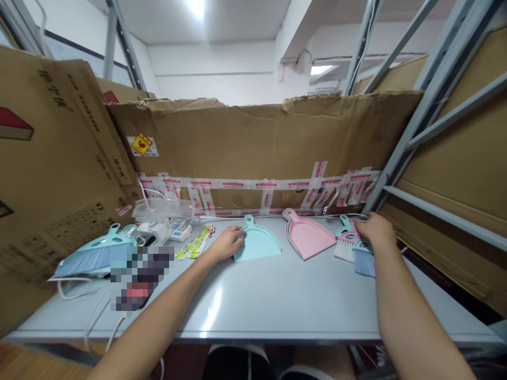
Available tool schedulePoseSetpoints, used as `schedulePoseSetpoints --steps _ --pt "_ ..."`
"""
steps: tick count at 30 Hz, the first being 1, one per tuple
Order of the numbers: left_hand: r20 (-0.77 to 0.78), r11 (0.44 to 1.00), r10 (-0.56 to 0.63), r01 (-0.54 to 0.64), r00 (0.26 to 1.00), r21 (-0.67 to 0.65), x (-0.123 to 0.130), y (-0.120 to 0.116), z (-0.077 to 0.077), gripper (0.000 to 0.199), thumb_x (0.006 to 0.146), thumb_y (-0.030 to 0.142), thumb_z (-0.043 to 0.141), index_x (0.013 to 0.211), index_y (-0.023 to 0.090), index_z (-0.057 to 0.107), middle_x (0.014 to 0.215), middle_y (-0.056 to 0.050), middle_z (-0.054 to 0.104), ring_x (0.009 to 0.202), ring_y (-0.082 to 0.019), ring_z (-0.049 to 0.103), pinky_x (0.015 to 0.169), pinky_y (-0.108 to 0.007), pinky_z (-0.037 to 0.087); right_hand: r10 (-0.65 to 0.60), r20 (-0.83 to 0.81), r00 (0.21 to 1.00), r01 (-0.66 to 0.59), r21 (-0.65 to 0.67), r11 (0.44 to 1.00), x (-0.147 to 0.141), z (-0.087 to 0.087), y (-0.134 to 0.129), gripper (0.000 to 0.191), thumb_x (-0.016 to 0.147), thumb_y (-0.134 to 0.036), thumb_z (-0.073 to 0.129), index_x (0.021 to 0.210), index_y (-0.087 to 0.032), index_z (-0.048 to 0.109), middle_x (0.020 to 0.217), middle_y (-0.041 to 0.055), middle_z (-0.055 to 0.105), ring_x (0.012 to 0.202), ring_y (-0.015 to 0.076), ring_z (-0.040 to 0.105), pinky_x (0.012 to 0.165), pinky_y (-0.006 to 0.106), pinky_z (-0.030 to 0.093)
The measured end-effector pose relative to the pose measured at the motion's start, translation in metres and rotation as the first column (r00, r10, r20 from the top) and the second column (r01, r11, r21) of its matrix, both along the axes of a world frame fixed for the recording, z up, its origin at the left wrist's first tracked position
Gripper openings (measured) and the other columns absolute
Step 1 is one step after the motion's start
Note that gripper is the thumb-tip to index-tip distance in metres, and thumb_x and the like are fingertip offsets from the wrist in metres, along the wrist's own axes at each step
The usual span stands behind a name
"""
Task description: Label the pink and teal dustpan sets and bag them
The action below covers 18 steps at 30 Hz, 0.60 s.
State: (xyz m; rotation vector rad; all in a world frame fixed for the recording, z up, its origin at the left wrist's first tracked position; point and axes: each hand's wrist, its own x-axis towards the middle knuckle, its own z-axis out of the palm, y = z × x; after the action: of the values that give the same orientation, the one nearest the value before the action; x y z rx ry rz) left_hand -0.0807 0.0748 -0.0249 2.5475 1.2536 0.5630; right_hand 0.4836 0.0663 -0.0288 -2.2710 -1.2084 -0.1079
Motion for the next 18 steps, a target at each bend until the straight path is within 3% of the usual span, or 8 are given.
schedulePoseSetpoints --steps 4,7,10,12,14,18 --pt "0.065 1.0 0.018 -0.019 0.998 0.013 0.005 0.002 -0.003 0.047 0.105 0.039 0.049 0.129 0.018 0.083 0.14 -0.016 0.075 0.134 -0.033 0.068 0.12 -0.045 0.051 -0.048 -0.055 0.997 0.037 -0.187 0.982 0.005 0.003 -0.006 0.051 0.089 -0.047 0.078 0.127 -0.014 0.085 0.125 0.0298 0.079 0.111 0.0463 0.077 0.091 0.051 0.06" --pt "0.101 1.0 0.023 -0.025 0.995 0.019 0.006 0.003 -0.005 0.042 0.103 0.037 0.054 0.126 0.02 0.084 0.136 -0.015 0.077 0.13 -0.033 0.07 0.117 -0.045 0.053 -0.068 -0.072 0.995 0.058 -0.134 0.989 0.004 0.004 -0.009 0.04 0.084 -0.038 0.082 0.118 -0.019 0.088 0.116 0.0273 0.081 0.104 0.045 0.078 0.085 0.052 0.059" --pt "0.115 1.0 0.016 -0.018 0.993 0.018 0.005 0.004 -0.006 0.039 0.1 0.034 0.057 0.124 0.022 0.085 0.135 -0.013 0.078 0.13 -0.033 0.07 0.118 -0.046 0.053 -0.051 -0.078 0.996 0.049 -0.026 0.998 -0.002 0.009 -0.011 0.036 0.084 -0.04 0.083 0.111 -0.018 0.089 0.105 0.0278 0.081 0.097 0.0445 0.077 0.083 0.053 0.057" --pt "0.12 1.0 0.002 -0.003 0.993 0.01 0.005 0.003 -0.005 0.038 0.098 0.031 0.058 0.124 0.024 0.085 0.137 -0.011 0.078 0.133 -0.033 0.069 0.119 -0.046 0.052 0.044 -0.132 0.99 -0.036 0.062 0.997 -0.011 0.017 -0.011 0.037 0.085 -0.041 0.083 0.111 -0.016 0.088 0.103 0.0255 0.082 0.094 0.0406 0.077 0.085 0.051 0.057" --pt "0.134 1.0 -0.014 0.015 0.991 -0.001 0.006 0.002 -0.004 0.038 0.095 0.027 0.06 0.122 0.025 0.086 0.136 -0.01 0.078 0.132 -0.032 0.069 0.119 -0.045 0.052 0.216 -0.251 0.943 -0.177 0.169 0.97 -0.025 0.026 -0.011 0.041 0.083 -0.042 0.084 0.113 -0.014 0.087 0.101 0.0214 0.083 0.092 0.036 0.076 0.085 0.046 0.057" --pt "0.166 1.0 0.004 -0.001 0.986 -0.017 0.011 0.0 -0.003 0.031 0.09 0.022 0.062 0.107 0.023 0.087 0.12 -0.009 0.08 0.115 -0.03 0.074 0.111 -0.043 0.056 0.549 -0.501 0.669 -0.437 0.333 0.836 -0.057 0.042 -0.019 0.062 0.066 -0.055 0.097 0.112 -0.015 0.086 0.102 0.0155 0.083 0.088 0.0281 0.072 0.073 0.036 0.056"
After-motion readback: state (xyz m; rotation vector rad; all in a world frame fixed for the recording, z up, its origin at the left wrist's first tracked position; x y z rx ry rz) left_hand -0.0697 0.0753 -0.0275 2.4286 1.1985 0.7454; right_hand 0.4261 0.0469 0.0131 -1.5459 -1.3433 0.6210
